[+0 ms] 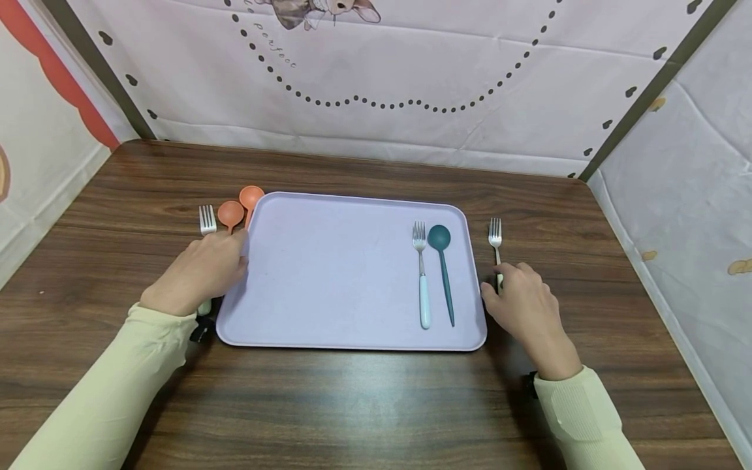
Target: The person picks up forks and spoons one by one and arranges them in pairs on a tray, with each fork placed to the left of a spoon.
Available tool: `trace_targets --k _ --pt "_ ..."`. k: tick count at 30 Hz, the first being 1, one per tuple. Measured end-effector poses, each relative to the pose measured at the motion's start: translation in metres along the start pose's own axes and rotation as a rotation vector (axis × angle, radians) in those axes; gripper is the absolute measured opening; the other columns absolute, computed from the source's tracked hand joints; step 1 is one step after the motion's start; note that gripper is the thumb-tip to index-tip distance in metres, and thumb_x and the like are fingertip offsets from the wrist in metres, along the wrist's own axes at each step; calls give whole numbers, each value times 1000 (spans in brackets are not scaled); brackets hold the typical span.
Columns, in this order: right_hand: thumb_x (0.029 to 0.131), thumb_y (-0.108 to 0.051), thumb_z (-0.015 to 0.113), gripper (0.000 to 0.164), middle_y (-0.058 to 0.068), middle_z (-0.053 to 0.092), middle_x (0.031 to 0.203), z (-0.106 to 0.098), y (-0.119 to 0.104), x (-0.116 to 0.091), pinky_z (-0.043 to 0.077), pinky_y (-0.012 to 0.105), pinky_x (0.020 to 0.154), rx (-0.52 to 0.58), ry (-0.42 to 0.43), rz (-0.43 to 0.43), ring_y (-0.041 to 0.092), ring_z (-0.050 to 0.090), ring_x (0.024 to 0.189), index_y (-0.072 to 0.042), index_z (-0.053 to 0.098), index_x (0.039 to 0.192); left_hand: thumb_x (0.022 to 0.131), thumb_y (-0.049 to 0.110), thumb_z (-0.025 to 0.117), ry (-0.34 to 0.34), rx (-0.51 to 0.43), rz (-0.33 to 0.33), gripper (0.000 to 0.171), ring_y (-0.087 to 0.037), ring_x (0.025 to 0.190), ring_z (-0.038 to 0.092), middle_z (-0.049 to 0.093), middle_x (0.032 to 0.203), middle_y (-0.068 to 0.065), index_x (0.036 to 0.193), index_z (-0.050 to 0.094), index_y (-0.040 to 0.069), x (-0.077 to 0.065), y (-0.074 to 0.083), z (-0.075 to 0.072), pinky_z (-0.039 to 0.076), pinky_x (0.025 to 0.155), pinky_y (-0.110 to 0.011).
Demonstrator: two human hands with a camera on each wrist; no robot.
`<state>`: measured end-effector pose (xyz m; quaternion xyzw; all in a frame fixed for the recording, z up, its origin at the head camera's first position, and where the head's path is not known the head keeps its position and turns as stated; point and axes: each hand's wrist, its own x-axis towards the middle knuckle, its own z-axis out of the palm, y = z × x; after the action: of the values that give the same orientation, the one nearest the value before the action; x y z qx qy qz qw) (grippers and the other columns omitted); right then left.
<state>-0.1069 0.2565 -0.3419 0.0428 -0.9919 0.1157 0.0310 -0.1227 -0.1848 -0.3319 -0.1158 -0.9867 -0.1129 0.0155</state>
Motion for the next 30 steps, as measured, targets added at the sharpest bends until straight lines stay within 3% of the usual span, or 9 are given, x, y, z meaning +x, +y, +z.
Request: trace_targets --k 12,19,23,30 --pt "82 -23 61 30 13 49 78 -2 5 0 38 44 47 -27 -19 13 29 47 67 -2 60 103 86 -3 33 -5 6 -3 17 -32 60 49 48 73 -18 81 48 -6 0 0 0 44 48 -51" --pt "77 -14 61 13 5 44 61 -1 11 3 34 40 47 -17 -28 -49 24 43 57 -5 52 76 86 -3 32 -5 1 -4 17 -32 59 49 47 72 -18 80 48 -6 0 0 0 44 47 -50" --pt "75 -12 60 17 2 40 55 -1 13 4 32 38 46 -20 -21 -67 22 40 53 -8 46 67 86 -3 32 0 5 1 17 -32 59 49 47 72 -18 80 48 -7 0 0 -1 44 47 -51" --pt "74 -10 60 20 0 36 54 -2 14 6 27 36 46 -20 -34 -60 21 37 51 -9 42 65 86 -3 33 -1 6 1 16 -32 58 49 47 72 -18 80 48 -6 0 0 0 44 47 -50"
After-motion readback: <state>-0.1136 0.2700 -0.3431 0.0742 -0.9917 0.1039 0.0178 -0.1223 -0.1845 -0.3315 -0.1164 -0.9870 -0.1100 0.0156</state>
